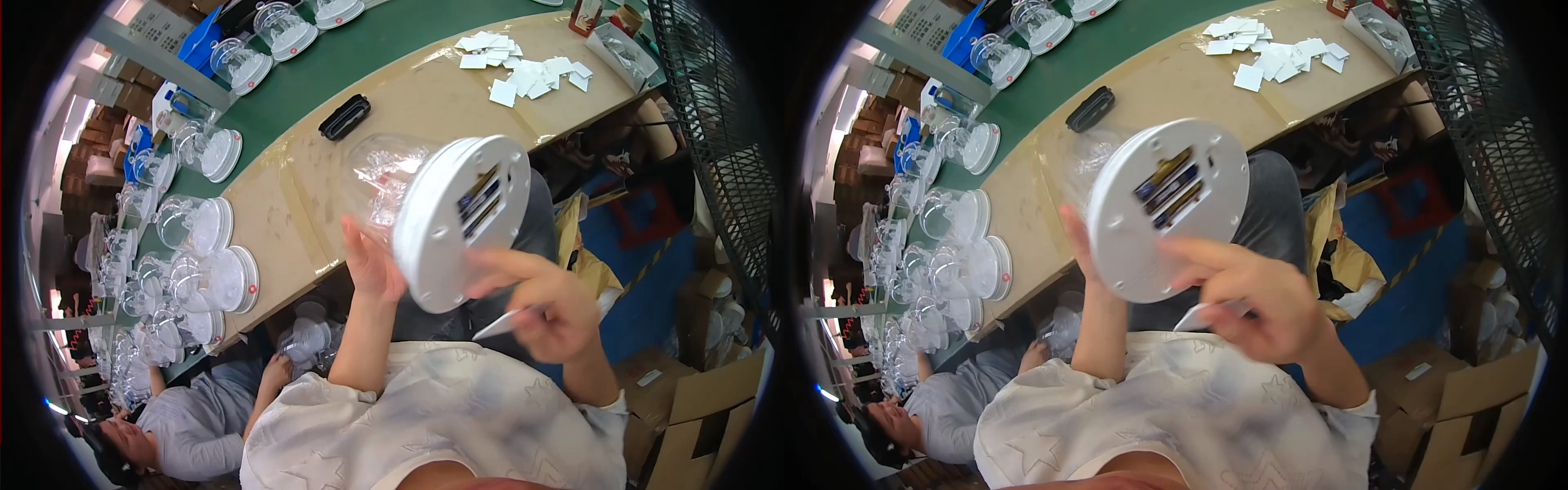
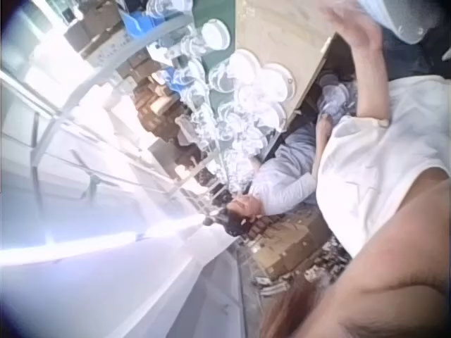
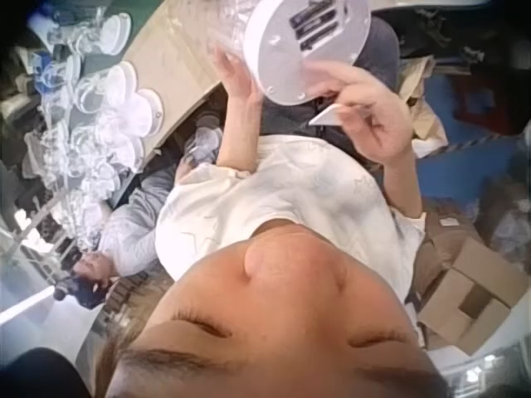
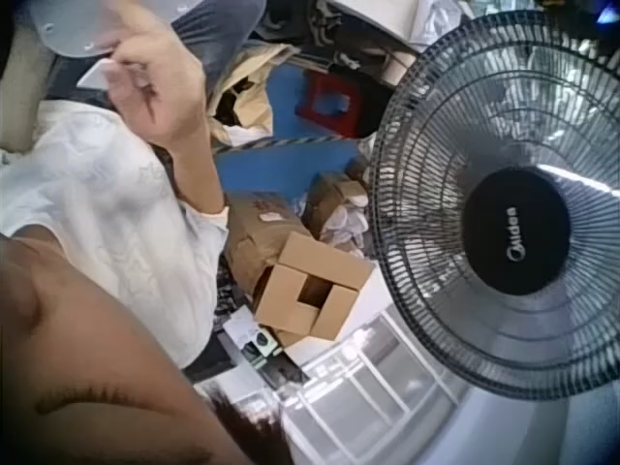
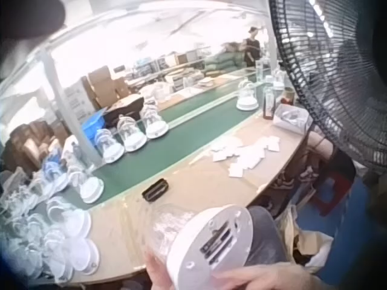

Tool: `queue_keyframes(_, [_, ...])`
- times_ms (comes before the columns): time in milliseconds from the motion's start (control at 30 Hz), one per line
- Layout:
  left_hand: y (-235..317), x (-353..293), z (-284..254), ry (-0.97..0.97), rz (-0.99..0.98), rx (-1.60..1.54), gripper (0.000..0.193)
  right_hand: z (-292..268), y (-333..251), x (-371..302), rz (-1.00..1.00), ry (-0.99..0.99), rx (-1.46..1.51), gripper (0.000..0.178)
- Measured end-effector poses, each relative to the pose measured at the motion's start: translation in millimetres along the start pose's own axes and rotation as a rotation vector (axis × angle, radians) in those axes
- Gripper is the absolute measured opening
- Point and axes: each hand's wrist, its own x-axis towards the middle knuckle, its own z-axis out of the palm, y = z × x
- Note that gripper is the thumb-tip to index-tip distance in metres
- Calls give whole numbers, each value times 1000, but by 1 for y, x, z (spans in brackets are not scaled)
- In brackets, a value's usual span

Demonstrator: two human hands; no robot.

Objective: Assembling decorative light globe fixtures by inserting batteries, testing the light, and securing the battery compartment covers.

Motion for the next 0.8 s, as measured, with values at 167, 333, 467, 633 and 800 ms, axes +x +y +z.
queue_keyframes(167, [17, 13, 24, -28, 203, 290, 90, 1, 17, -51, 277, 468, 103, 10])
queue_keyframes(333, [20, 24, 43, 20, 312, 340, 97, -3, 22, -38, 620, 391, -161, 34])
queue_keyframes(467, [18, 23, 48, 36, 413, 561, 107, -22, 26, -44, 695, 231, 396, 59])
queue_keyframes(633, [14, 22, 43, -11, 505, 785, 120, -25, 41, -64, 716, 317, 455, 80])
queue_keyframes(800, [12, 26, 36, -204, 581, 894, 135, -10, 51, -70, 712, 285, 591, 93])
